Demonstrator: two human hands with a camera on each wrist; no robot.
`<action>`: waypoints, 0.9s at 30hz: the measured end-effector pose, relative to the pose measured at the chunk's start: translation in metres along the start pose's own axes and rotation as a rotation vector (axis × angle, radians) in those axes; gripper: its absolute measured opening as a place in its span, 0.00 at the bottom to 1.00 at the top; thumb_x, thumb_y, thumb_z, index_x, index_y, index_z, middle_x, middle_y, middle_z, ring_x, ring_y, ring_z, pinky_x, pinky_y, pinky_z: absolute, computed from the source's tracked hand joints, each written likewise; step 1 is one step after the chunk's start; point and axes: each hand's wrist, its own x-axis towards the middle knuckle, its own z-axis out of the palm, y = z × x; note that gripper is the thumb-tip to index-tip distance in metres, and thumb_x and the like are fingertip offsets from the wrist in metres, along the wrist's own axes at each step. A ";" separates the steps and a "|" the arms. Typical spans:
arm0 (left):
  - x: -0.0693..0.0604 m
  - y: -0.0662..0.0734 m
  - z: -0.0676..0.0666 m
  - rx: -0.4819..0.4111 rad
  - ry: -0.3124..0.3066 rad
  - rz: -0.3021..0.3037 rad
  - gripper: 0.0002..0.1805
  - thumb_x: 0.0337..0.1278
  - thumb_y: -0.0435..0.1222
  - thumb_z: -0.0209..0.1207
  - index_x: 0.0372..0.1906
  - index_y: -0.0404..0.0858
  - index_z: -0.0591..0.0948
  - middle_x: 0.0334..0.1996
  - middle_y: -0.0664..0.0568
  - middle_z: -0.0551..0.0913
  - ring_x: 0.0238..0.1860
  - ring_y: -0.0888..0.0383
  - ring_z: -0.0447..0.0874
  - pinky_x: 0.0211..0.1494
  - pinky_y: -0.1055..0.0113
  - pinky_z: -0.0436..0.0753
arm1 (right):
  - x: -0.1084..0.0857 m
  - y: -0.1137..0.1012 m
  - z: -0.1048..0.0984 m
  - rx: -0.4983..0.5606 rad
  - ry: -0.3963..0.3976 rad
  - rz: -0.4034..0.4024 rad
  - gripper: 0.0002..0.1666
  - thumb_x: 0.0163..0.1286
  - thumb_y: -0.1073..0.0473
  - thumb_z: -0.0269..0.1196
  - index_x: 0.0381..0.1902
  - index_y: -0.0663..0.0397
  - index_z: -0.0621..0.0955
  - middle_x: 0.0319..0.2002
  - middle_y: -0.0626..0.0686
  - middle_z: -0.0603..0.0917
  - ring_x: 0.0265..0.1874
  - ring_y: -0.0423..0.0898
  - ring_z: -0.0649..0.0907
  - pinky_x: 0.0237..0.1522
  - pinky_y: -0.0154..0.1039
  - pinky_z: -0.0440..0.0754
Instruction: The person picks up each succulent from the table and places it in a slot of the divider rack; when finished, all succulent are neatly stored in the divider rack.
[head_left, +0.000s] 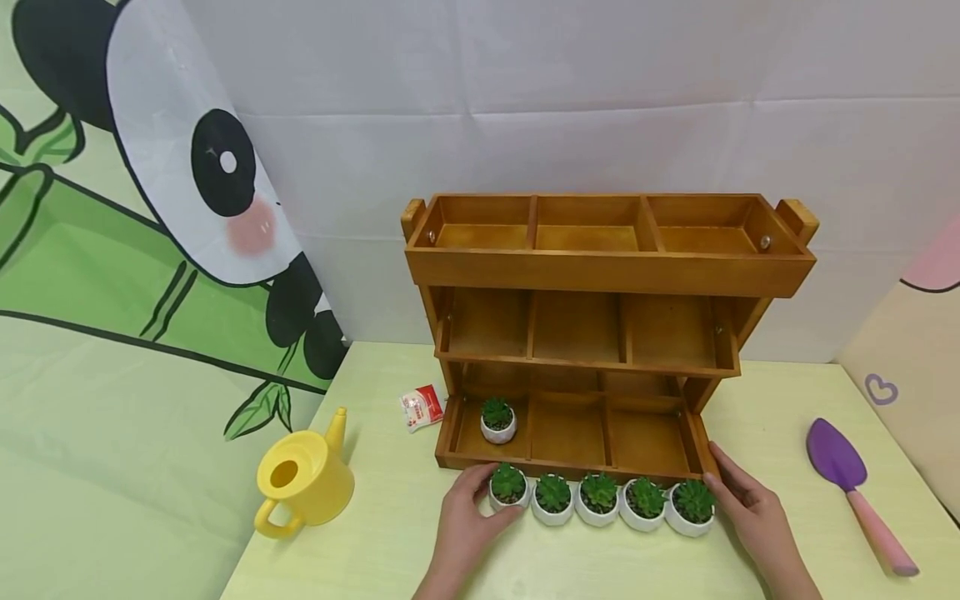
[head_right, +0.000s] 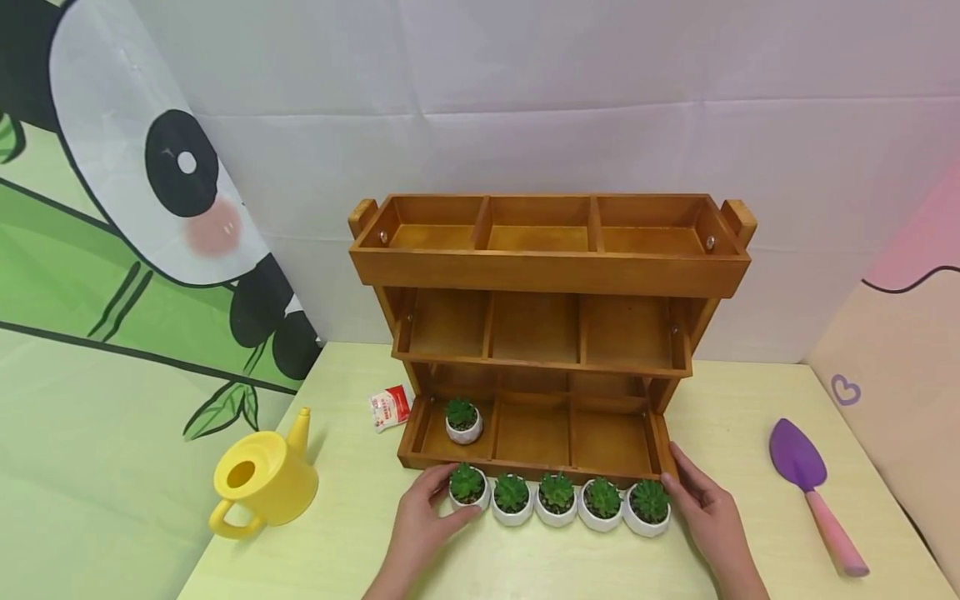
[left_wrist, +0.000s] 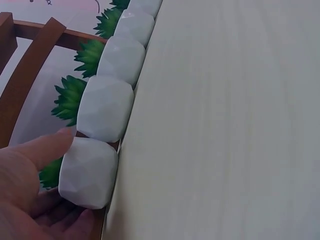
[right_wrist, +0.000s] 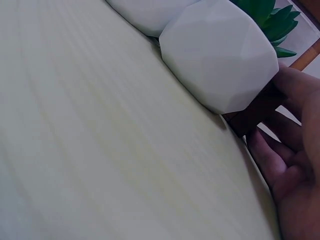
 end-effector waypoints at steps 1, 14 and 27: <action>0.000 0.001 0.001 0.018 0.011 0.002 0.36 0.40 0.37 0.84 0.59 0.34 0.83 0.54 0.50 0.83 0.58 0.49 0.83 0.65 0.59 0.81 | 0.000 0.000 0.000 0.001 -0.001 0.000 0.35 0.81 0.47 0.59 0.80 0.49 0.67 0.74 0.62 0.67 0.57 0.15 0.66 0.53 0.13 0.69; -0.002 0.009 0.010 0.168 0.092 0.008 0.36 0.35 0.38 0.85 0.55 0.34 0.85 0.51 0.51 0.84 0.55 0.49 0.84 0.64 0.50 0.81 | -0.002 -0.002 0.000 0.008 0.002 -0.002 0.35 0.81 0.46 0.60 0.80 0.48 0.68 0.75 0.59 0.67 0.58 0.15 0.66 0.54 0.14 0.69; -0.002 0.006 0.012 0.146 0.118 -0.009 0.36 0.34 0.38 0.85 0.55 0.34 0.85 0.51 0.50 0.86 0.55 0.49 0.85 0.64 0.51 0.81 | -0.001 0.000 0.000 0.013 0.010 -0.017 0.35 0.81 0.48 0.60 0.80 0.50 0.68 0.74 0.60 0.67 0.58 0.15 0.66 0.54 0.14 0.69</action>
